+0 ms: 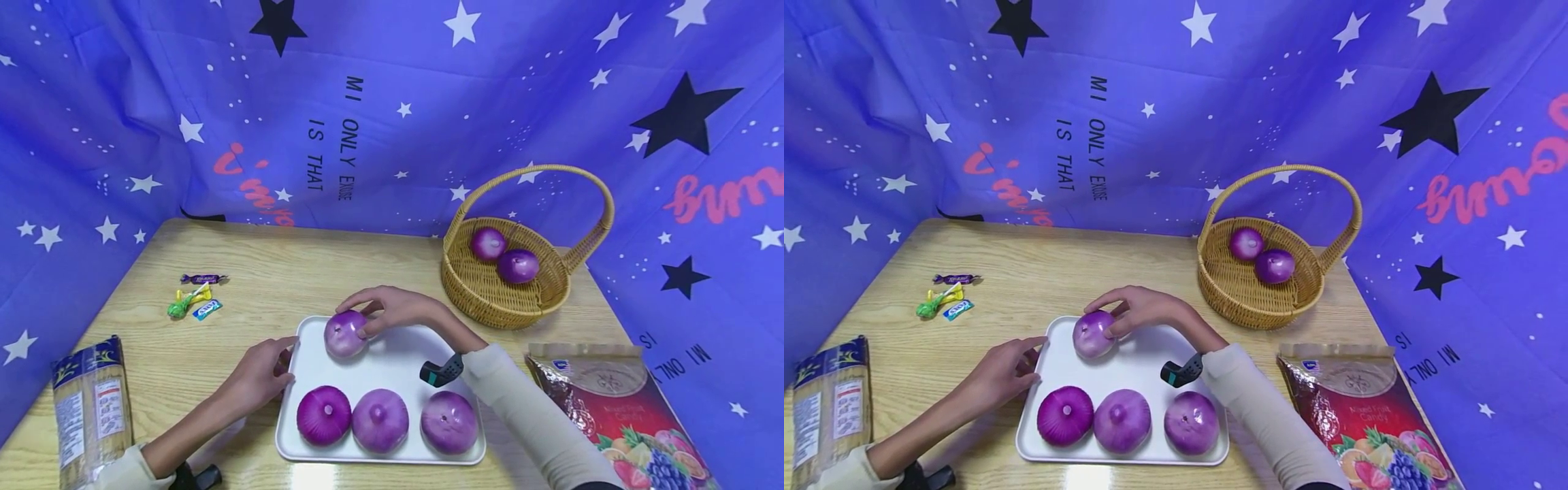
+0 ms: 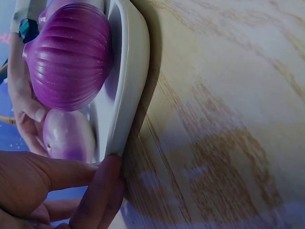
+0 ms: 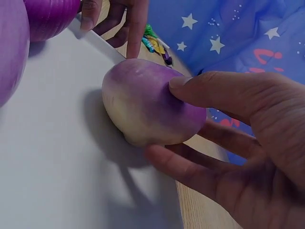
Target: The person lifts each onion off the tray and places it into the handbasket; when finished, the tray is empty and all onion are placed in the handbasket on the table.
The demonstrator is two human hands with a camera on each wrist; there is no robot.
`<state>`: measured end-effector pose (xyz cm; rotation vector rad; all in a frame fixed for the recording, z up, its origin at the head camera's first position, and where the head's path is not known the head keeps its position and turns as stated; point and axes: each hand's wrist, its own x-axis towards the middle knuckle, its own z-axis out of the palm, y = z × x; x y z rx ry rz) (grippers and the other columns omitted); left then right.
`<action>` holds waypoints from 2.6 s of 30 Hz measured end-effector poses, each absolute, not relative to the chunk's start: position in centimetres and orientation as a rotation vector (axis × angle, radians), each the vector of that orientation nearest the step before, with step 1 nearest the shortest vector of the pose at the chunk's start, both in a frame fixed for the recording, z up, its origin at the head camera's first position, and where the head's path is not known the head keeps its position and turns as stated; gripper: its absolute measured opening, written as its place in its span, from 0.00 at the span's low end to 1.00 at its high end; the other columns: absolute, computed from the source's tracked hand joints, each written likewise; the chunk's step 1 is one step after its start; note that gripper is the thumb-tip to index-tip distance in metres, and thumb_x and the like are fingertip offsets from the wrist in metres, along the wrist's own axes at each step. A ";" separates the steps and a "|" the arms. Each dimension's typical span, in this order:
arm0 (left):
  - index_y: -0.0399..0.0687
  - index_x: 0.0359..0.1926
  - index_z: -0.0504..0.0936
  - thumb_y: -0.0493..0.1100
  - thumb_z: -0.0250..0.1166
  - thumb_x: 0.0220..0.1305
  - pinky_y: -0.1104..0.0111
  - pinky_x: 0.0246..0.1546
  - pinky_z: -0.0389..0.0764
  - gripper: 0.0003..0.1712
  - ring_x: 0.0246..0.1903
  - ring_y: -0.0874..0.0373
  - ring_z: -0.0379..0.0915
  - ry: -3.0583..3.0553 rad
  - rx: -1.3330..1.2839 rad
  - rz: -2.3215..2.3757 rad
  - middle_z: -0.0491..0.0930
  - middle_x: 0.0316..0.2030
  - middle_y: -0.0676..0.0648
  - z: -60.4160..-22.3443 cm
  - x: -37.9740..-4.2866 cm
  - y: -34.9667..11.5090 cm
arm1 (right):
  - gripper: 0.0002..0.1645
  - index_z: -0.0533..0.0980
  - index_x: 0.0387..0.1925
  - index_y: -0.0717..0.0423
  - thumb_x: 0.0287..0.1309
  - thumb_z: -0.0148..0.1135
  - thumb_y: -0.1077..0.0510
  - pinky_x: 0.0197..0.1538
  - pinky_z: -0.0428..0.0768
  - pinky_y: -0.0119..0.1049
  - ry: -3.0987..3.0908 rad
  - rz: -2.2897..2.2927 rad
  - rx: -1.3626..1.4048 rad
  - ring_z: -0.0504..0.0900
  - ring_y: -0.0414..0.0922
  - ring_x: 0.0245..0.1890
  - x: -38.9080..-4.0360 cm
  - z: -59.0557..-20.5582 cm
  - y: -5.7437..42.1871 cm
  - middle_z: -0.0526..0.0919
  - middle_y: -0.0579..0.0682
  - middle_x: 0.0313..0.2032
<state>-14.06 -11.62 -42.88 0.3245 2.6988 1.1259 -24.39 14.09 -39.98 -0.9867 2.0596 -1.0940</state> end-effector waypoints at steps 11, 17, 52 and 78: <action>0.36 0.56 0.67 0.27 0.65 0.43 0.79 0.22 0.75 0.35 0.27 0.60 0.72 2.699 0.318 1.130 0.75 0.29 0.45 -42.8 -14.0 -11.6 | 0.32 0.67 0.56 0.54 0.46 0.64 0.62 0.51 0.71 0.40 2.039 -1.171 -0.925 0.72 0.51 0.50 -23.3 -37.6 14.6 0.69 0.49 0.55; 0.35 0.56 0.66 0.26 0.64 0.43 0.78 0.21 0.75 0.34 0.28 0.60 0.73 2.678 0.323 1.155 0.75 0.30 0.44 -42.8 -13.9 -11.5 | 0.32 0.66 0.56 0.55 0.47 0.62 0.64 0.48 0.74 0.41 2.070 -1.242 -0.905 0.70 0.52 0.52 -23.8 -36.0 17.0 0.67 0.50 0.56; 0.36 0.57 0.66 0.26 0.64 0.43 0.79 0.19 0.75 0.35 0.27 0.59 0.72 2.680 0.271 1.123 0.74 0.31 0.44 -42.6 -13.9 -11.2 | 0.35 0.62 0.60 0.54 0.48 0.60 0.66 0.49 0.72 0.49 2.232 -1.687 -0.237 0.67 0.52 0.49 -27.1 -34.9 34.8 0.59 0.61 0.54; 0.36 0.56 0.67 0.26 0.65 0.42 0.78 0.23 0.76 0.35 0.28 0.59 0.73 2.710 0.299 1.114 0.76 0.31 0.44 -42.4 -13.9 -11.3 | 0.36 0.55 0.61 0.63 0.51 0.55 0.70 0.50 0.71 0.49 2.322 -1.677 -0.085 0.75 0.56 0.43 -28.2 -38.9 33.4 0.54 0.66 0.59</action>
